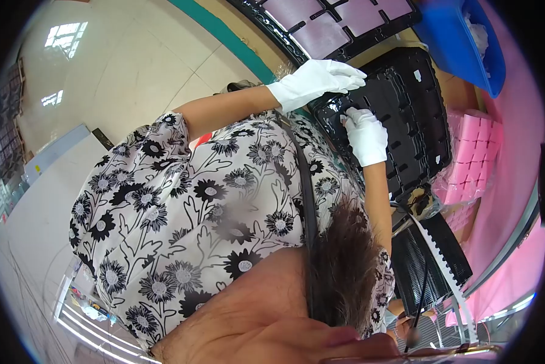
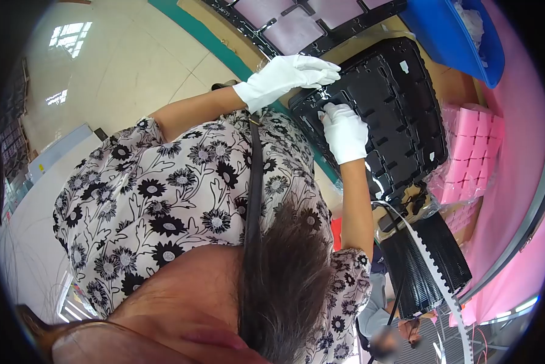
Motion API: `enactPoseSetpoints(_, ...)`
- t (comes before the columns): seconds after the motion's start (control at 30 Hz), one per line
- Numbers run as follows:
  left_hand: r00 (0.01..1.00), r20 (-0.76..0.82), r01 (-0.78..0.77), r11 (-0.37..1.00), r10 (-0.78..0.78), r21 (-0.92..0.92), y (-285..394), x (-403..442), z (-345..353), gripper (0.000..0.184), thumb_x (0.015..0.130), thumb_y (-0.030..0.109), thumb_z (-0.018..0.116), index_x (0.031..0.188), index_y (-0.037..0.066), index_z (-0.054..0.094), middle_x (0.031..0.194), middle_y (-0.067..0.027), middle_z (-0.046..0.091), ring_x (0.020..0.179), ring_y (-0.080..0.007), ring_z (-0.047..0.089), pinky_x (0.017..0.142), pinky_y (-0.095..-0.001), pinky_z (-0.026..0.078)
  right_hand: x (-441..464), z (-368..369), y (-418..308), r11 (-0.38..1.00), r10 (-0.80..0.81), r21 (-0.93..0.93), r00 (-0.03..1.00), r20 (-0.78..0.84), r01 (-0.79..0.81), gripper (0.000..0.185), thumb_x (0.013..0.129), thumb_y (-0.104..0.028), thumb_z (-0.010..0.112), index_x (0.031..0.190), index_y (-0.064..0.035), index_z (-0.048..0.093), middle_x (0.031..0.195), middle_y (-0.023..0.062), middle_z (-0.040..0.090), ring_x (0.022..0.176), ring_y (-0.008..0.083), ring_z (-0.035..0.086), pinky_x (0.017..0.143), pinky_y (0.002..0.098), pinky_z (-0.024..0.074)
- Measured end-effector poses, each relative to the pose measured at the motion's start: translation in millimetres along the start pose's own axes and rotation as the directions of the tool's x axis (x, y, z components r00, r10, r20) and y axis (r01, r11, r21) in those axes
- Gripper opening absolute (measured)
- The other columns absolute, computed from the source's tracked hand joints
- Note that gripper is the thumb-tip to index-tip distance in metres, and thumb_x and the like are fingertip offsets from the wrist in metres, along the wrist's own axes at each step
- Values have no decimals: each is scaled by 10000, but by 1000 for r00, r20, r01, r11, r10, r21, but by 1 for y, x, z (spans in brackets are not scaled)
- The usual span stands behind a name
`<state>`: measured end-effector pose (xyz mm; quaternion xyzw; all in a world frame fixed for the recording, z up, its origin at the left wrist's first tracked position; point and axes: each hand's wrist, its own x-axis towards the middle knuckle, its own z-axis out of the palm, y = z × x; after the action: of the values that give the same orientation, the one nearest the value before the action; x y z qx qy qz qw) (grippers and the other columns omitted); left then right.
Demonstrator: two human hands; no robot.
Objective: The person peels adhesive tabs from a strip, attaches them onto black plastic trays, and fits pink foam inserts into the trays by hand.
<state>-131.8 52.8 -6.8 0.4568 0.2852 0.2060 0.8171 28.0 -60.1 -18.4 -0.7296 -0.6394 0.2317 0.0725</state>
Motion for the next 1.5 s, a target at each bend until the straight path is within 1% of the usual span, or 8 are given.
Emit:
enactPoseSetpoints(0.27,999,-30,16,1000,-16,-6,7,-8,3,342,933,188,548,1226,13,557,1149,-94,621,1077,-152,577,942,-273,447,2,1,6,998,-50,-27,985,164,55,207,825,-313,557,855,-140,665,936,101,654,838,311,630,733,421,506)
enactPoseSetpoints(0.7,981,-37,193,978,-191,77,23,-5,8,348,946,131,497,1249,-39,509,1164,-113,610,1083,-149,575,943,-261,438,178,-178,171,701,586,711,526,-617,52,223,853,-42,487,966,31,663,851,123,671,660,178,618,612,261,459)
enactPoseSetpoints(0.87,976,-67,208,978,-209,-25,23,-4,8,303,923,113,539,1196,-16,563,1108,-81,635,1021,-121,591,909,-240,451,155,-138,159,307,764,758,326,-557,575,322,835,41,487,1145,56,574,889,113,615,702,182,620,604,257,511)
enactPoseSetpoints(1.0,987,67,141,983,-149,116,25,3,20,375,937,174,517,1258,-20,509,1179,-111,604,1100,-161,569,952,-271,427,80,-75,76,243,744,842,464,-480,481,232,829,18,503,1018,38,637,817,68,597,787,157,609,688,274,519)
enactPoseSetpoints(1.13,974,189,79,966,-128,245,30,18,59,427,908,221,584,1267,2,514,1162,-102,613,1088,-157,571,961,-281,424,-30,9,20,890,155,455,910,-385,41,185,802,-55,568,941,-61,690,848,48,690,647,95,612,615,235,503)
enactPoseSetpoints(1.2,953,240,114,953,-185,281,34,26,95,443,904,220,590,1279,2,501,1181,-111,602,1104,-168,564,977,-282,415,-98,36,-12,395,406,911,912,-59,-117,168,833,-69,562,955,-18,665,899,107,680,798,150,662,710,276,522)
enactPoseSetpoints(1.33,813,572,-26,976,-104,216,25,56,90,498,885,192,616,1331,38,458,1283,-100,546,1152,-156,531,943,-250,421,-144,91,-45,-175,791,984,599,123,29,178,903,-55,544,1016,52,629,941,136,672,830,158,655,739,282,552)
enactPoseSetpoints(1.5,669,665,-65,866,-331,496,12,49,171,621,840,283,681,1378,120,420,1339,-100,500,1168,-144,516,851,-214,442,-213,125,-15,9,988,989,151,-32,146,173,886,-39,572,1010,72,623,960,135,655,844,191,642,759,306,553)
